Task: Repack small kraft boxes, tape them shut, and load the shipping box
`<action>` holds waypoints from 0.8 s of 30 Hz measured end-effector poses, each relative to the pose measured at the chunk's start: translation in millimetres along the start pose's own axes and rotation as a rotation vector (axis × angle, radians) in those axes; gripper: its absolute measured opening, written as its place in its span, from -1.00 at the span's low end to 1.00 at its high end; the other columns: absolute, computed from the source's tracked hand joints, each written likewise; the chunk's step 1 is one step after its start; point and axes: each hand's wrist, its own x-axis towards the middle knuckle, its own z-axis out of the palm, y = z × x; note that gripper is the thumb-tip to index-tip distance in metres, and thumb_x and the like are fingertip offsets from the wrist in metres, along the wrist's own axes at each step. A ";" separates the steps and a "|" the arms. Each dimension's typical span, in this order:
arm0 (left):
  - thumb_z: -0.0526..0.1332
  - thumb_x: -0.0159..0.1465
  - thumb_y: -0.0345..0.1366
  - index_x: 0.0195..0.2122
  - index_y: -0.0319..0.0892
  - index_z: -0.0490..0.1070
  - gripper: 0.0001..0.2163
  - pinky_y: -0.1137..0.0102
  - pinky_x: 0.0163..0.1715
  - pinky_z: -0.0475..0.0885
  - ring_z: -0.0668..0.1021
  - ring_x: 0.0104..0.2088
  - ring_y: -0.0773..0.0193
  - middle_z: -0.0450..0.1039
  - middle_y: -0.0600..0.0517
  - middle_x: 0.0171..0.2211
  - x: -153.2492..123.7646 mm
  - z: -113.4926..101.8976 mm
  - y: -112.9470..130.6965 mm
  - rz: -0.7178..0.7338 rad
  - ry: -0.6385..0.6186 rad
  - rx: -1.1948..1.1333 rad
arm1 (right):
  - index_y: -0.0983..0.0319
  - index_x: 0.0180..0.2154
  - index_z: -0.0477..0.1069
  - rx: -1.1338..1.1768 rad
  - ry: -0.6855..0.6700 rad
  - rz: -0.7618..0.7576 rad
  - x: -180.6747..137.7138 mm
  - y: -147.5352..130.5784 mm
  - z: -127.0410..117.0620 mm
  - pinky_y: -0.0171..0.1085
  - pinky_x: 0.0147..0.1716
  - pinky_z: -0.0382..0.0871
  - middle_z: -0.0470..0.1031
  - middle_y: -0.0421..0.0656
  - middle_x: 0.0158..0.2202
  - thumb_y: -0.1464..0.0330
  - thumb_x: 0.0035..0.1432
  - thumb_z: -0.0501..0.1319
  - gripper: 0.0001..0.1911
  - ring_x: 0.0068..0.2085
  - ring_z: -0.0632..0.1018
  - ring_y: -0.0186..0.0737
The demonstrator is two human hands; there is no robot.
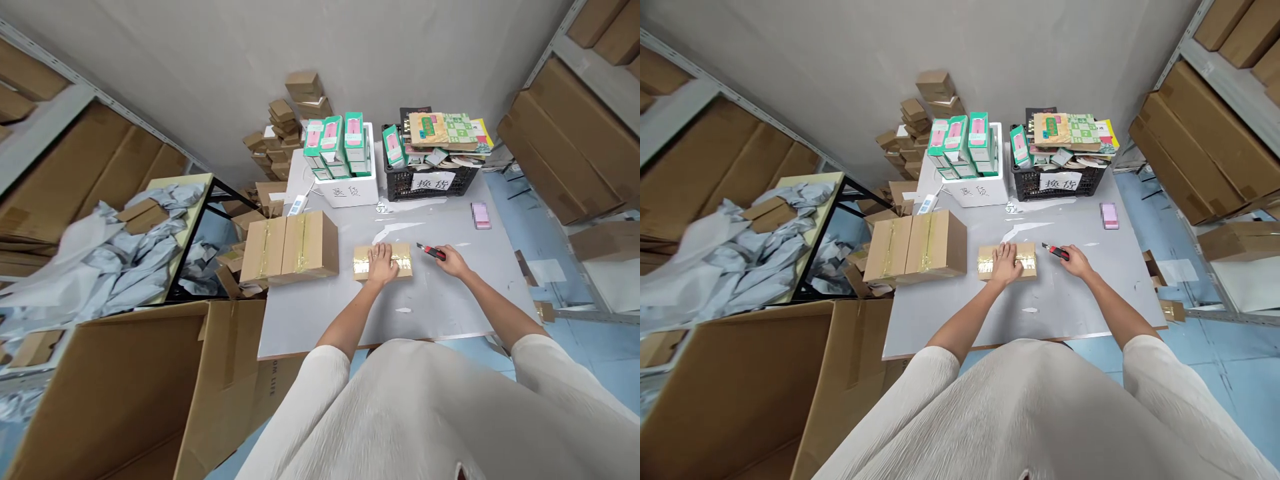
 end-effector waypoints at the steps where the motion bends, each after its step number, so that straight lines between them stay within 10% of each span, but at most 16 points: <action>1: 0.03 0.49 -0.15 0.61 -0.22 0.07 -0.32 -0.12 0.59 -0.09 0.03 0.63 -0.11 0.03 -0.21 0.63 -2.1 -2.5 -1.2 0.008 -0.002 -0.006 | 0.18 0.22 0.56 -0.004 0.000 0.041 -0.5 0.7 7.5 -0.13 0.05 0.53 0.61 0.01 0.07 0.31 0.28 0.26 -0.51 0.05 0.63 0.05; 13: 0.08 0.54 -0.12 0.49 -0.02 0.27 -0.49 -0.02 0.56 0.07 0.23 0.54 -0.07 0.24 -0.17 0.51 -53.6 -7.0 -32.0 0.069 -0.009 -0.022 | 0.23 -0.01 0.62 -0.078 -0.055 0.455 -6.6 38.7 65.2 -0.17 -0.18 0.48 0.59 0.14 0.04 0.17 0.28 0.30 -0.65 -0.05 0.65 0.07; 24: 0.21 0.50 -0.07 0.46 0.03 0.30 -0.48 -0.11 0.55 0.11 0.27 0.53 -0.12 0.25 -0.15 0.50 -58.7 6.2 -47.2 0.127 0.073 -0.170 | 0.30 0.25 0.44 -0.113 -0.037 0.522 -5.7 40.5 85.0 -0.07 0.10 0.41 0.46 0.19 0.20 0.20 0.37 0.28 -0.49 0.17 0.50 0.15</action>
